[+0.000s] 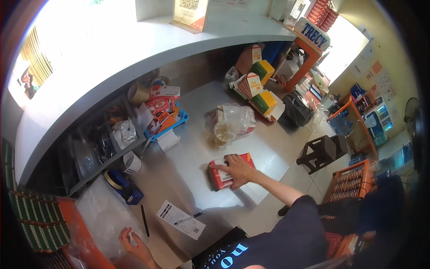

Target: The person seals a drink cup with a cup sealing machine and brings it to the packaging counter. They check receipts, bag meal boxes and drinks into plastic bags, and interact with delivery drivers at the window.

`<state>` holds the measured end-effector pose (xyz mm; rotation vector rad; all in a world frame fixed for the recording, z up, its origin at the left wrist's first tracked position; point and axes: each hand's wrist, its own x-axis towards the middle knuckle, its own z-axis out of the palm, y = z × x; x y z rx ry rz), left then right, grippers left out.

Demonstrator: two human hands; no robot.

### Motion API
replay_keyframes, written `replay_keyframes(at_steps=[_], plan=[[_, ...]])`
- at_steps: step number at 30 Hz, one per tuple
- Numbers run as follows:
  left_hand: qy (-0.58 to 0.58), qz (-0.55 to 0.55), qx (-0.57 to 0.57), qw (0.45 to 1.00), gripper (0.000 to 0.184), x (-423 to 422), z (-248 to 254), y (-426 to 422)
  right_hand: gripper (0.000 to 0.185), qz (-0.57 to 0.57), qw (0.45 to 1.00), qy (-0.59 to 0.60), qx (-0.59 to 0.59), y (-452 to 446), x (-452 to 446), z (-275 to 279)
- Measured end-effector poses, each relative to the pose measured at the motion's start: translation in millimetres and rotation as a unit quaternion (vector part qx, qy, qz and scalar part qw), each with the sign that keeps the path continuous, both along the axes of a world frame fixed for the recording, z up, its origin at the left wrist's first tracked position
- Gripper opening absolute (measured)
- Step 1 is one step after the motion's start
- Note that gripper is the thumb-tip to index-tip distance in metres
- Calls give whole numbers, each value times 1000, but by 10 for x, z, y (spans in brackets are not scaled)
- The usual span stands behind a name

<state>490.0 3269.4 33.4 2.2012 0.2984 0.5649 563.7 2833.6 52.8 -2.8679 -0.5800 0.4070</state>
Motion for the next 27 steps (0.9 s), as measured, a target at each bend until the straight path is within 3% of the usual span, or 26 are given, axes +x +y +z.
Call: replay_keyframes(at_steps=[4, 8, 11, 13, 14, 15, 16, 18, 20, 22, 23, 24, 25, 26, 27], plan=[[119, -49, -76, 989, 15, -164, -66, -424, 93, -24, 989, -133, 64, 558, -29, 155], [37, -104, -32, 993, 16, -184, -88, -924, 85, 49, 990, -104, 81, 662, 123, -333], [50, -75, -101, 991, 17, -68, 28, -955, 85, 55, 992, -68, 93, 645, 176, -348], [71, -73, -326, 940, 18, -29, 93, -832, 86, 50, 997, -26, 55, 726, 171, -274], [70, -44, -329, 941, 18, -3, 125, -718, 86, 23, 1000, -2, 9, 824, 197, -208], [56, -43, -274, 959, 19, 37, 158, -602, 67, 12, 1000, -7, -4, 1035, 215, -49], [47, -42, -215, 975, 19, 67, 183, -469, 67, 41, 999, -1, -2, 1341, 278, 59], [15, 123, -5, 992, 22, 103, 43, -80, 39, 48, 942, 68, 324, 2176, 351, 209], [51, 269, 179, 945, 35, 151, -23, 532, 26, 143, 875, 163, 433, 3199, 311, 341], [96, 331, 312, 885, 50, 263, 42, 1068, 24, 202, 827, 173, 495, 4177, 275, -131], [114, 350, 353, 860, 54, 289, 5, 1332, 23, 217, 840, 186, 460, 4580, 302, -472], [166, 252, 204, 931, 57, 282, -293, 1653, 21, 234, 853, 197, 423, 4877, 363, -766], [209, 143, 50, 966, 59, 255, -464, 1873, 19, 234, 926, 132, 266, 5035, 431, -920], [208, 142, 51, 967, 59, 257, -412, 2000, 16, 224, 967, 58, 106, 5181, 509, -1021], [219, 100, -7, 971, 56, 289, -295, 2083, 16, 223, 968, 53, 106, 5213, 596, -1125]])
